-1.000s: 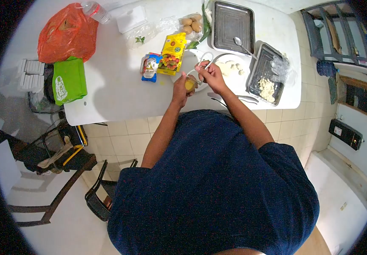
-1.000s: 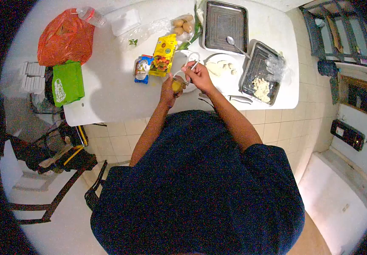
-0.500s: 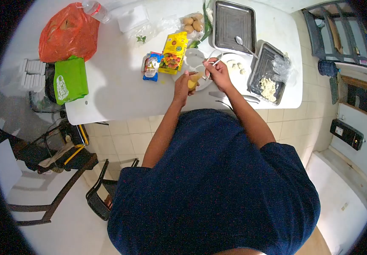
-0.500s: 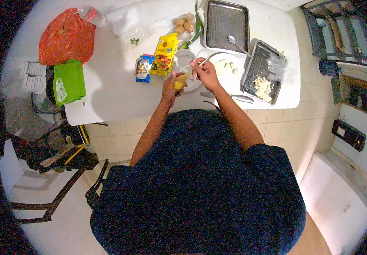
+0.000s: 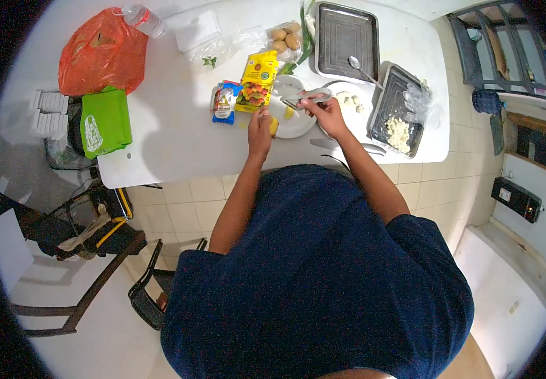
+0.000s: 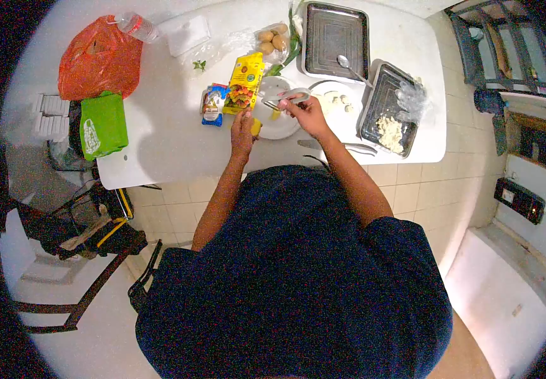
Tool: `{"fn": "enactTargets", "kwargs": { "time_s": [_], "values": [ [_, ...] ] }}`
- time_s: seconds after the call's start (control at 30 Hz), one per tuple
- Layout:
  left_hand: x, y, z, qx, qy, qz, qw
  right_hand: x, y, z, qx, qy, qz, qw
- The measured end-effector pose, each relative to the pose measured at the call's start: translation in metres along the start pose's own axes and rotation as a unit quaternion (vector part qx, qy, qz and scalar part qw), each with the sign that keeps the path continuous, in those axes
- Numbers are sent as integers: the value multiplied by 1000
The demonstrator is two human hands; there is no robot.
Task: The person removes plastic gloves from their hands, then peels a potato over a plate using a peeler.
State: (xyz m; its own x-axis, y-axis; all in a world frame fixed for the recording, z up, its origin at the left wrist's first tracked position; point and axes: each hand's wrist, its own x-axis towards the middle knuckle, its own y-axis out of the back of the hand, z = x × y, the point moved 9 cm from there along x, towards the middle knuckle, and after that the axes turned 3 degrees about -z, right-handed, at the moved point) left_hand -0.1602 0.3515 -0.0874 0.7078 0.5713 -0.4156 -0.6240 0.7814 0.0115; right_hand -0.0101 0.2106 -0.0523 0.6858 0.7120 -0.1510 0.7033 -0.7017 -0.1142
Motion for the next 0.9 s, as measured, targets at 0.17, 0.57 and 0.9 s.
{"fn": "enactTargets", "kwargs": {
  "time_s": [0.17,0.57,0.9],
  "values": [
    [5,-15,-21,-224,105,-104,963,-4,-2,9,142,-94,23,985],
    [10,-31,-18,-343,172,-91,919,-6,-15,-42,89,-7,-94,992],
    [3,-34,-6,-345,160,-117,918,-12,-12,-41,255,-42,-83,963]
  ]
}}
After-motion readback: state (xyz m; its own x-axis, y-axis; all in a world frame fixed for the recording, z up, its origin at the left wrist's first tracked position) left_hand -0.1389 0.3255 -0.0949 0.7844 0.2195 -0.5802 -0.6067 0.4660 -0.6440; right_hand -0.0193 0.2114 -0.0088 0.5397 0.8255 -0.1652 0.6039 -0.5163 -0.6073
